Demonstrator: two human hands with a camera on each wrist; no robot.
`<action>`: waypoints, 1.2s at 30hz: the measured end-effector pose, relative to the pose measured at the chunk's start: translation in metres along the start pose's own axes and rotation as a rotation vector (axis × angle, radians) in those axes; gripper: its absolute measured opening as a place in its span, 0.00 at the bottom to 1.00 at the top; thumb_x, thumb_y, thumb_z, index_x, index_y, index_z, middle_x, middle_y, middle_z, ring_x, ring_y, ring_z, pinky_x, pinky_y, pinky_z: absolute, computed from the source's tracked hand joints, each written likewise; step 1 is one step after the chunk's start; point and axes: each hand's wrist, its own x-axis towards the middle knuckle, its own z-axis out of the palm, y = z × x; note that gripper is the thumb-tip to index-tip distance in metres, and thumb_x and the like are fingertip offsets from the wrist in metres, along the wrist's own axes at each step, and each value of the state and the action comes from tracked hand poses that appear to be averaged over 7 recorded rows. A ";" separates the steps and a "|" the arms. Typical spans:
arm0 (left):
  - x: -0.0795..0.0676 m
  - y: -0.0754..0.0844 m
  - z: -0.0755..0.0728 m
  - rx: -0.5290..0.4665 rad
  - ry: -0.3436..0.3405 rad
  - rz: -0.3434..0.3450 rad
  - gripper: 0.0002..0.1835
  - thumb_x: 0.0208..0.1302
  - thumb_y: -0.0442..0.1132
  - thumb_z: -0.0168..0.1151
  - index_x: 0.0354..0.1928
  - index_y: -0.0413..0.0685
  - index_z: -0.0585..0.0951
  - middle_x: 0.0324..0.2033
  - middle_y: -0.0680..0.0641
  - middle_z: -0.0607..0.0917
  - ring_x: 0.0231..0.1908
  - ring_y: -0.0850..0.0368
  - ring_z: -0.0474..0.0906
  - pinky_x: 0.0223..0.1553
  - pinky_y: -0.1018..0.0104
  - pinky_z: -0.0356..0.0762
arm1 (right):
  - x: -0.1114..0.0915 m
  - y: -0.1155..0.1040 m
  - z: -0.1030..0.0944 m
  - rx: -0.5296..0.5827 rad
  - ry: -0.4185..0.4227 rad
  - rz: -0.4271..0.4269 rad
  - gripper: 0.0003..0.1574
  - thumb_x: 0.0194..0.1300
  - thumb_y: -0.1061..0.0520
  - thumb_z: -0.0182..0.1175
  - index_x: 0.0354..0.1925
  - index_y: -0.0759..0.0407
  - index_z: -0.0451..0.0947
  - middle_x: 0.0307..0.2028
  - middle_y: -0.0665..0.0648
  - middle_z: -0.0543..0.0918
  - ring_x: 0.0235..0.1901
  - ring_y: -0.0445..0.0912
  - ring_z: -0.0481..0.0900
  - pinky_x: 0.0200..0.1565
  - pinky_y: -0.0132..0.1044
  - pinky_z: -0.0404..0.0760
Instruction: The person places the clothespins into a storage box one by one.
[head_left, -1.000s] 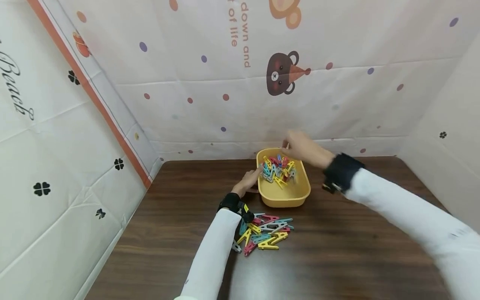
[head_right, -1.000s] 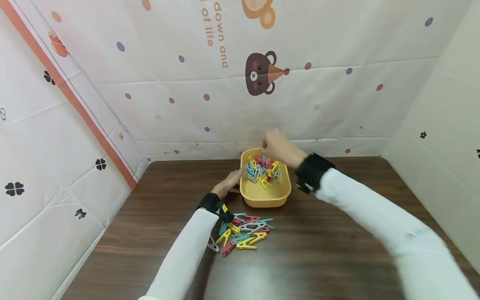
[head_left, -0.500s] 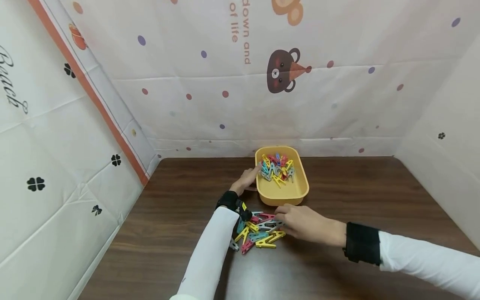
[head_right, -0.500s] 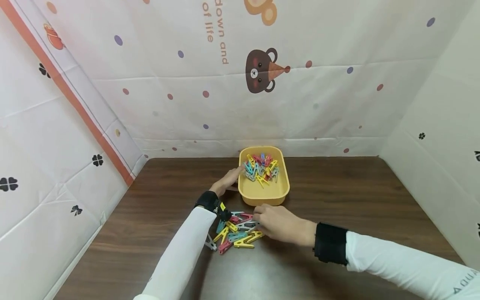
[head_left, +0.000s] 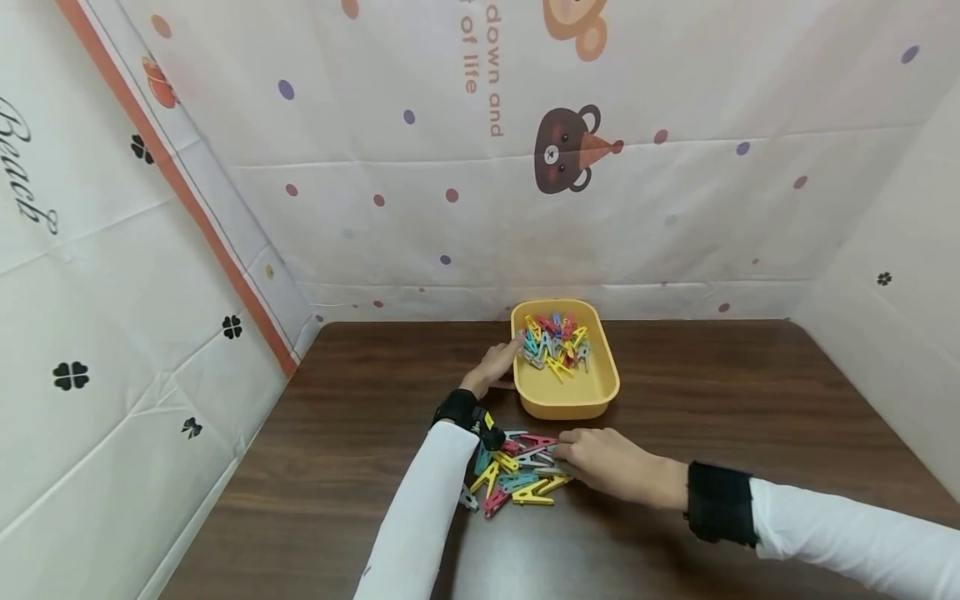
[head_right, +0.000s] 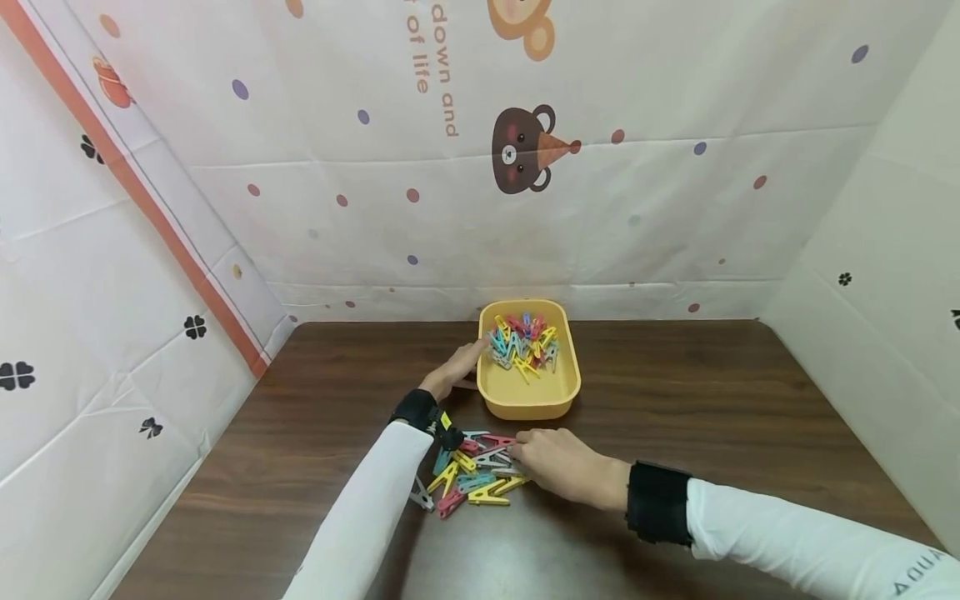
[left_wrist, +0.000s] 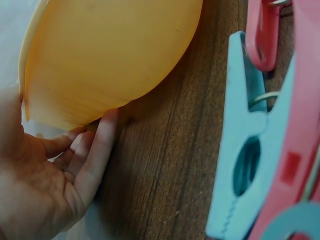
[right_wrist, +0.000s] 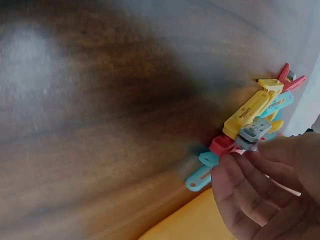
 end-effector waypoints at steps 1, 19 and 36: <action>0.000 0.000 0.000 0.002 0.003 -0.003 0.41 0.77 0.67 0.40 0.75 0.39 0.62 0.62 0.37 0.73 0.55 0.48 0.78 0.48 0.60 0.87 | -0.001 -0.001 0.001 0.006 0.004 0.007 0.04 0.71 0.56 0.65 0.41 0.54 0.86 0.31 0.47 0.82 0.30 0.33 0.77 0.28 0.27 0.77; -0.003 0.000 -0.004 0.002 0.026 -0.006 0.42 0.78 0.67 0.39 0.75 0.39 0.61 0.63 0.36 0.70 0.53 0.49 0.78 0.48 0.60 0.87 | -0.009 0.003 -0.031 0.005 0.126 0.068 0.06 0.62 0.60 0.72 0.38 0.56 0.85 0.31 0.48 0.82 0.26 0.32 0.75 0.25 0.26 0.75; -0.001 -0.002 0.003 -0.015 0.000 -0.007 0.40 0.77 0.67 0.41 0.72 0.39 0.65 0.59 0.37 0.74 0.51 0.49 0.79 0.44 0.62 0.87 | 0.118 0.118 -0.086 0.424 0.278 0.589 0.19 0.71 0.58 0.61 0.43 0.78 0.84 0.33 0.70 0.88 0.28 0.55 0.85 0.31 0.38 0.80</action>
